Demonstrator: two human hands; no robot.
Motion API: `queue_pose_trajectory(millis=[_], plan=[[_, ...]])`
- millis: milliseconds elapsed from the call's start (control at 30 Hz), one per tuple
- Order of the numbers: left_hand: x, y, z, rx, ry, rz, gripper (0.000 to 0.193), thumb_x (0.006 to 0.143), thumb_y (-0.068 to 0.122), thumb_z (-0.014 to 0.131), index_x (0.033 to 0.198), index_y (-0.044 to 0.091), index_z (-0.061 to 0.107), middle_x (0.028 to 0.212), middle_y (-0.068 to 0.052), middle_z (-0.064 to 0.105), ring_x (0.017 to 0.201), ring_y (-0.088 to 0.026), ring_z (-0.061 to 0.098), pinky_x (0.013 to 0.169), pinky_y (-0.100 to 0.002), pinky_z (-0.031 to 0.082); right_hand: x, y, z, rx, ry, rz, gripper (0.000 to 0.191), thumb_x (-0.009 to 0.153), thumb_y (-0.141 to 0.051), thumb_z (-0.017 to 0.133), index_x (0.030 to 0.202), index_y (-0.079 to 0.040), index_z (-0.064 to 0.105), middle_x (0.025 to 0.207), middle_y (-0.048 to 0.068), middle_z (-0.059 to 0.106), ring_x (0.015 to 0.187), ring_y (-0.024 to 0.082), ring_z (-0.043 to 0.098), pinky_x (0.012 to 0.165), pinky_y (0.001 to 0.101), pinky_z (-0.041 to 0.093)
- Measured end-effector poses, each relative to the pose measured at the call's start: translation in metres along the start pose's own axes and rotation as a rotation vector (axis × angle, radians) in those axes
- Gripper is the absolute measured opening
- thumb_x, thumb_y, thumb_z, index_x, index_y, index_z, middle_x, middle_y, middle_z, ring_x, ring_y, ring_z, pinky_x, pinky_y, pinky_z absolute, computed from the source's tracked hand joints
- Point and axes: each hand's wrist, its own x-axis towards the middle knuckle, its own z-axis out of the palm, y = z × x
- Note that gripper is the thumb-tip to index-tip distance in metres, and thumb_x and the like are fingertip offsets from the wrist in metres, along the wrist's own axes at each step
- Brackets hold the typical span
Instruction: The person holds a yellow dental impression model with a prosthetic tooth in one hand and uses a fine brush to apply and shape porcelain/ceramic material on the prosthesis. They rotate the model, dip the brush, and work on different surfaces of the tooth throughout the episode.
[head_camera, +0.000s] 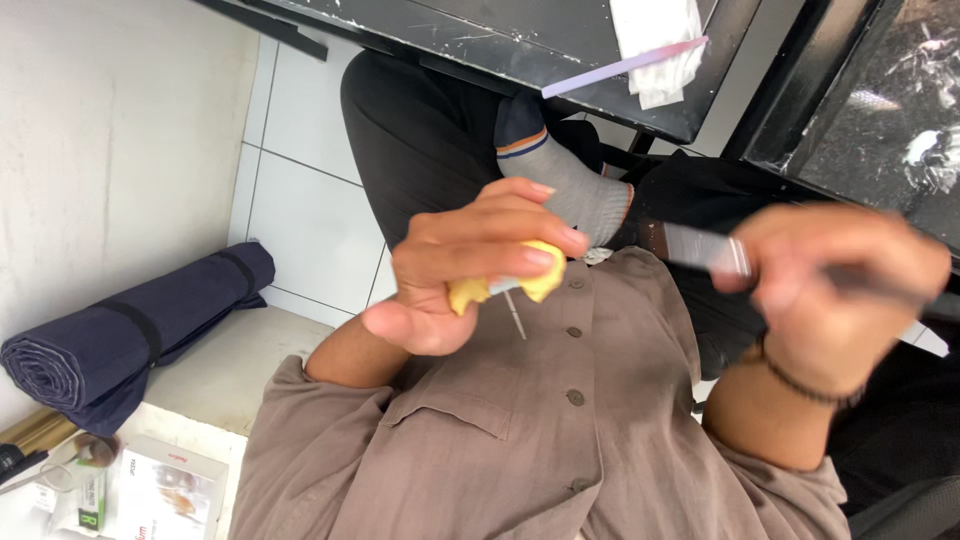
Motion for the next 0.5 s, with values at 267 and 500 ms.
queue_pose_trajectory(millis=[267, 500], plan=[[0.009, 0.006, 0.014, 0.157, -0.194, 0.113, 0.105, 0.094, 0.082, 0.010, 0.120, 0.001, 0.071, 0.118, -0.021, 0.075, 0.110, -0.035, 0.076, 0.114, -0.051, 0.043, -0.030, -0.011, 0.025, -0.149, -0.253, 0.027, 0.017, 0.075, 0.006, 0.073, 0.090, 0.004, 0.066, 0.084, 0.020, 0.072, 0.106, 0.038, 0.073, 0.119, 0.0572, 0.049], [0.010, 0.001, 0.023, 0.147, -0.197, 0.141, 0.106, 0.091, 0.086, 0.015, 0.114, 0.000, 0.073, 0.112, -0.022, 0.075, 0.105, -0.034, 0.077, 0.113, -0.054, 0.040, -0.044, -0.009, 0.035, -0.031, -0.096, 0.135, 0.016, 0.090, 0.009, 0.075, 0.091, 0.000, 0.061, 0.083, 0.017, 0.075, 0.080, 0.018, 0.077, 0.077, 0.0264, 0.063]])
